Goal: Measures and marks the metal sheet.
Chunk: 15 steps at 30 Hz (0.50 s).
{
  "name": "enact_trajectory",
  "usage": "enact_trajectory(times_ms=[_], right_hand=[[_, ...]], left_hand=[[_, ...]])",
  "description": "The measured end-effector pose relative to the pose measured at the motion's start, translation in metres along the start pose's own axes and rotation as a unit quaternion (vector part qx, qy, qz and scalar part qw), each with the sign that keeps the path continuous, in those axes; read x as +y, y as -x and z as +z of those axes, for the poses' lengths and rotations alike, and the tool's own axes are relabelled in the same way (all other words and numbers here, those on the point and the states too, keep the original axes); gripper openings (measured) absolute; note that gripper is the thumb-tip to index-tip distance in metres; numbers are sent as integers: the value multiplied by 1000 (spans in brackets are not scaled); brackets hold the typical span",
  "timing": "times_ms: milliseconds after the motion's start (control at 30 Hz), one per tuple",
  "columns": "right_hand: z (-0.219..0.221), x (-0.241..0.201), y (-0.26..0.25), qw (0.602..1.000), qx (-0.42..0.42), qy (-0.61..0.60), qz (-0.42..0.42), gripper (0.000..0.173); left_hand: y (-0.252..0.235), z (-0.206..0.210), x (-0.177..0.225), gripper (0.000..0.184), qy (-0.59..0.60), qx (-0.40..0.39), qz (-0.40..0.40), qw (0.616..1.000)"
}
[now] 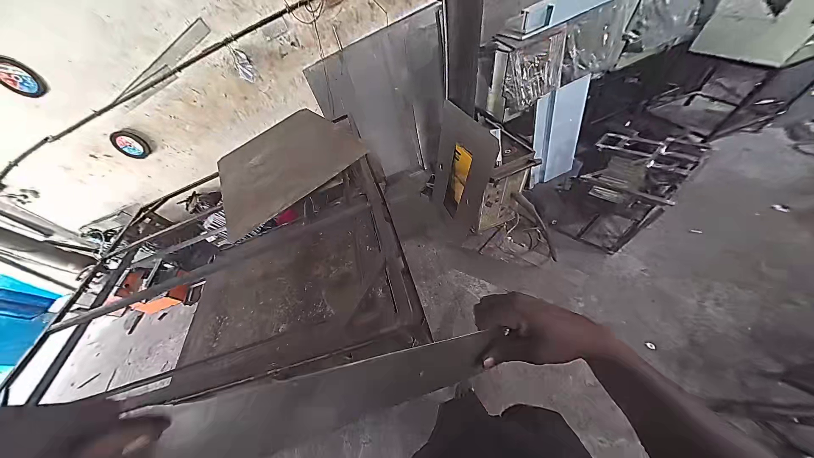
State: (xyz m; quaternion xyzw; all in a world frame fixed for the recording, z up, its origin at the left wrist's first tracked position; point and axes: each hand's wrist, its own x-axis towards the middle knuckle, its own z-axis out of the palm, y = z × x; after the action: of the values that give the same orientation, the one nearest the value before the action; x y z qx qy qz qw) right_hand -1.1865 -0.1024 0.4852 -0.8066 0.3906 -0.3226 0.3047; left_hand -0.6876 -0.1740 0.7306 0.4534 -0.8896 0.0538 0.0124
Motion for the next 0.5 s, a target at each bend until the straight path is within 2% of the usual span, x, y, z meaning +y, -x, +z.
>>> enact_trajectory(times_ms=[67, 167, 300, 500], right_hand=[[-33, 27, 0, 999, 41, 4, 12, 44], [-74, 79, -1, 996, 80, 13, 26, 47], [-126, 174, -11, 995, 101, 5, -6, 51], [-231, 321, -27, 993, 105, -48, -22, 50]], left_hand=[[-64, 0, 1, 39, -23, 14, 35, 999], [-151, 4, 38, 47, -63, 31, 31, 997], [-251, 7, 113, 53, -132, 33, -32, 990], [-406, 53, 171, 49, -194, 63, -21, 979]])
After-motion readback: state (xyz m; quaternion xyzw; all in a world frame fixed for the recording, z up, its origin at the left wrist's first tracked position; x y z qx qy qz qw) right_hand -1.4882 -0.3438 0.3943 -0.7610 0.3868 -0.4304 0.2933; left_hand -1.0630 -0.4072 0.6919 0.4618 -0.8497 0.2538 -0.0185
